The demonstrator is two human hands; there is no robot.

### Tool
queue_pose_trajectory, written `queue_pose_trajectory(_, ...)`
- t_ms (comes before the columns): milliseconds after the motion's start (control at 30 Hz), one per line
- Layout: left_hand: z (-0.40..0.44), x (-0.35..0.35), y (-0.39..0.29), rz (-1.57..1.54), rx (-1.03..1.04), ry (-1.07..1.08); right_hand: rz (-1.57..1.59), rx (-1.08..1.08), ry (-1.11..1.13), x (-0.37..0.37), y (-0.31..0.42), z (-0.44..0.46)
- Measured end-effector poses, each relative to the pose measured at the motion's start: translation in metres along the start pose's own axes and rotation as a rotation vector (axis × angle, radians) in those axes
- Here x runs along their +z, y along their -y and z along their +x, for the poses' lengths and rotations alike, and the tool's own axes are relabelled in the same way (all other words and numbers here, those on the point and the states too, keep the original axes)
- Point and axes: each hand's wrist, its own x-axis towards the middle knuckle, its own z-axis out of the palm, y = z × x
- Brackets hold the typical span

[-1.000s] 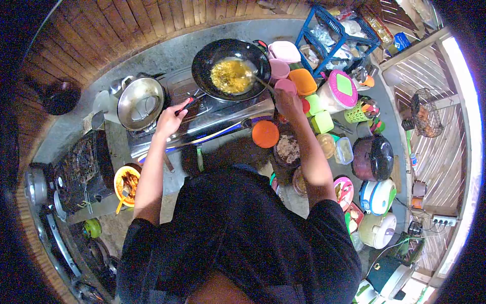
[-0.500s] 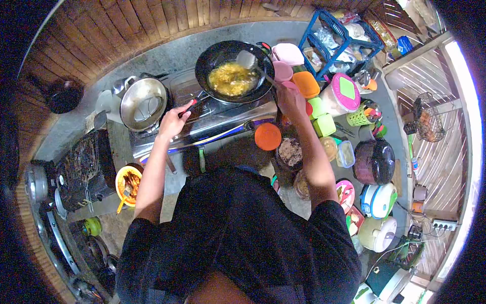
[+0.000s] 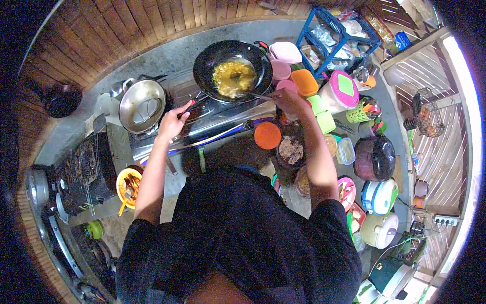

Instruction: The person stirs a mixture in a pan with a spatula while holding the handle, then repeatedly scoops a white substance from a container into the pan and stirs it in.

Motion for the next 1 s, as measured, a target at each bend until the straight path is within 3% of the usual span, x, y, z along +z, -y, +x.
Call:
queue_pose_trajectory(67, 0.000, -0.002, -0.002, 0.001, -0.036, 0.008, 0.105, -0.089, 0.052, 0.005, 0.004, 0.004)
queue_pose_trajectory(133, -0.001, -0.003, -0.003, 0.004, -0.026, 0.015, 0.371, 0.170, 0.022, 0.026, -0.003, 0.012)
queue_pose_trajectory(200, -0.003, -0.003, -0.002, 0.006, -0.032, 0.015, 0.325, 0.190, -0.027, 0.027, -0.004, 0.012)
queue_pose_trajectory(267, -0.001, -0.002, -0.002, 0.011, -0.036, 0.017, 0.140, -0.013, -0.251, 0.029, -0.014, 0.016)
queue_pose_trajectory(300, 0.000, 0.000, 0.000, 0.013, -0.031, 0.020, 0.141, -0.008, -0.254, 0.031, -0.018, 0.016)
queue_pose_trajectory(367, 0.000, 0.003, 0.003, 0.007, 0.073, -0.082, -0.131, 0.075, -0.506, 0.028, -0.014, 0.013)
queue_pose_trajectory(600, 0.000, 0.004, 0.004, 0.026, 0.032, -0.057, -0.337, 0.318, -0.386, 0.040, -0.024, 0.017)
queue_pose_trajectory(700, -0.001, 0.006, 0.007, 0.019, 0.071, -0.099, -0.216, 0.340, -0.253, 0.050, -0.022, 0.023)
queue_pose_trajectory(767, 0.000, 0.006, 0.007, 0.022, 0.054, -0.079, 0.064, 0.121, -0.332, 0.075, -0.050, 0.034)
queue_pose_trajectory(800, 0.000, 0.006, 0.007, 0.022, 0.053, -0.080, 0.064, 0.119, -0.331, 0.081, -0.058, 0.038)
queue_pose_trajectory(867, 0.000, 0.007, 0.007, 0.016, 0.076, -0.101, 0.415, 0.151, -0.206, 0.084, -0.057, 0.042)
queue_pose_trajectory(1000, 0.000, 0.007, 0.008, 0.017, 0.056, -0.082, 0.443, 0.199, -0.172, 0.064, -0.033, 0.029)
